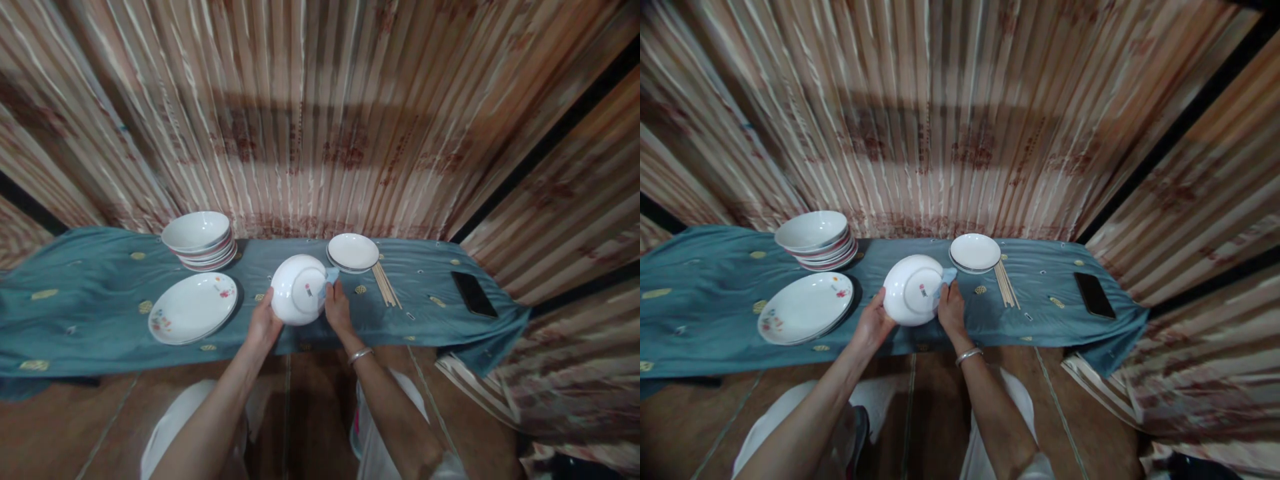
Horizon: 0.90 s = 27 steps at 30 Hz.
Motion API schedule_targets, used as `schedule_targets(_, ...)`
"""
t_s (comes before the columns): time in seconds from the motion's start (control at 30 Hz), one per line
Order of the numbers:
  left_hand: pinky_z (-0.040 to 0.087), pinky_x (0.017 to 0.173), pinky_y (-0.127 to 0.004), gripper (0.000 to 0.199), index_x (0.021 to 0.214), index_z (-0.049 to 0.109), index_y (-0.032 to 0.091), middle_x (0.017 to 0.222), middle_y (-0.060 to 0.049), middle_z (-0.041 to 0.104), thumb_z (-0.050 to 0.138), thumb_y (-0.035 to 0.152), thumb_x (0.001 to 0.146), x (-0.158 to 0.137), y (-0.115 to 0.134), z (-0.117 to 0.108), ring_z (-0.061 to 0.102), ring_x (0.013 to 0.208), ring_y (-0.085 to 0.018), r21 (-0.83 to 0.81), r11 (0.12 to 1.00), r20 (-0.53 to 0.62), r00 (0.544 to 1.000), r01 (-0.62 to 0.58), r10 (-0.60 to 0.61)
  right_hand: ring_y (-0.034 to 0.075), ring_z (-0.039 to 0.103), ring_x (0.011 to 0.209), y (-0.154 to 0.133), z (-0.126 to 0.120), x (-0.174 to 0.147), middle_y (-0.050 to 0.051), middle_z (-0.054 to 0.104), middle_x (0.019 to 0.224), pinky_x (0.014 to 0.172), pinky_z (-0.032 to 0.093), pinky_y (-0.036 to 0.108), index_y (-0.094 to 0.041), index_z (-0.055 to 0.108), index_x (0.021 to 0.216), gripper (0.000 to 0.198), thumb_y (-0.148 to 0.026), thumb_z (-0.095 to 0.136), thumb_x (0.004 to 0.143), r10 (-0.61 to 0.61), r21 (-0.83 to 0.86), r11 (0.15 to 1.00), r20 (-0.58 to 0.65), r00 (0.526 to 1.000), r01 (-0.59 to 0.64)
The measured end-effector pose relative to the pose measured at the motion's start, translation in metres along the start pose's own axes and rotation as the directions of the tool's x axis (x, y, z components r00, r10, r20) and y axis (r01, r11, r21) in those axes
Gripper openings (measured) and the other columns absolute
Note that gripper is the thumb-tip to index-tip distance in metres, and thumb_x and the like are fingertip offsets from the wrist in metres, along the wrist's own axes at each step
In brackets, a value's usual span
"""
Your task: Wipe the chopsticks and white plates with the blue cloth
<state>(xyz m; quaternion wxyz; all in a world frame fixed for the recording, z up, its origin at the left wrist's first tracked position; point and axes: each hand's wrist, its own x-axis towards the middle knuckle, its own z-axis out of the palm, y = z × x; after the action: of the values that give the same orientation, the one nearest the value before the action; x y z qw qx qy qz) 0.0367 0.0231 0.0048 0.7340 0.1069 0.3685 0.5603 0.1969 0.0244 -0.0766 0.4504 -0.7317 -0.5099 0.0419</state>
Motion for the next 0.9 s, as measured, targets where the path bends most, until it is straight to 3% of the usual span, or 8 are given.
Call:
schedule_targets(0.2, 0.052, 0.09, -0.04, 0.039, 0.126, 0.056, 0.007, 0.091, -0.013, 0.075, 0.046, 0.022, 0.091, 0.003, 0.001, -0.003, 0.068, 0.097, -0.026, -0.016, 0.999, -0.032, 0.999, 0.032, -0.032, 0.024, 0.069, 0.073, 0.0, -0.004, -0.017, 0.012, 0.07, 0.08, 0.066, 0.049, 0.032, -0.014, 0.057, 0.105, 0.035, -0.029, 0.027, 0.098, -0.034, -0.169, 0.984, 0.109, 0.994, 0.052)
schedule_targets(0.43, 0.051, 0.093, -0.038, 0.04, 0.128, 0.054, 0.009, 0.086, -0.01, 0.075, 0.044, 0.023, 0.093, 0.007, 0.001, -0.006, 0.068, 0.096, -0.024, -0.021, 0.999, -0.081, 0.996, 0.027, -0.029, 0.021, 0.068, 0.071, -0.008, -0.016, -0.033, 0.011, 0.069, 0.077, 0.066, 0.048, 0.029, -0.014, 0.056, 0.096, 0.024, -0.019, 0.033, 0.095, -0.157, -0.216, 0.956, 0.194, 0.968, 0.198)
schedule_targets(0.67, 0.05, 0.095, -0.041, 0.039, 0.129, 0.054, 0.014, 0.103, -0.011, 0.073, 0.042, 0.025, 0.093, 0.006, 0.003, -0.004, 0.062, 0.109, -0.026, -0.018, 0.998, -0.124, 0.99, 0.067, -0.068, 0.023, 0.064, 0.088, -0.018, -0.028, -0.057, 0.013, 0.066, 0.097, 0.079, 0.05, 0.036, -0.011, 0.053, 0.106, 0.023, -0.015, 0.035, 0.092, -0.266, -0.164, 0.938, 0.23, 0.936, 0.307)
schedule_targets(0.9, 0.049, 0.097, -0.041, 0.042, 0.133, 0.049, 0.012, 0.118, -0.014, 0.067, 0.037, 0.026, 0.095, 0.012, 0.003, -0.005, 0.058, 0.116, -0.025, -0.029, 0.997, -0.135, 0.988, 0.075, -0.078, 0.03, 0.051, 0.121, -0.011, -0.02, -0.083, 0.026, 0.052, 0.13, 0.098, 0.044, 0.048, -0.002, 0.042, 0.131, 0.043, -0.016, 0.038, 0.09, -0.305, -0.194, 0.91, 0.282, 0.91, 0.365)
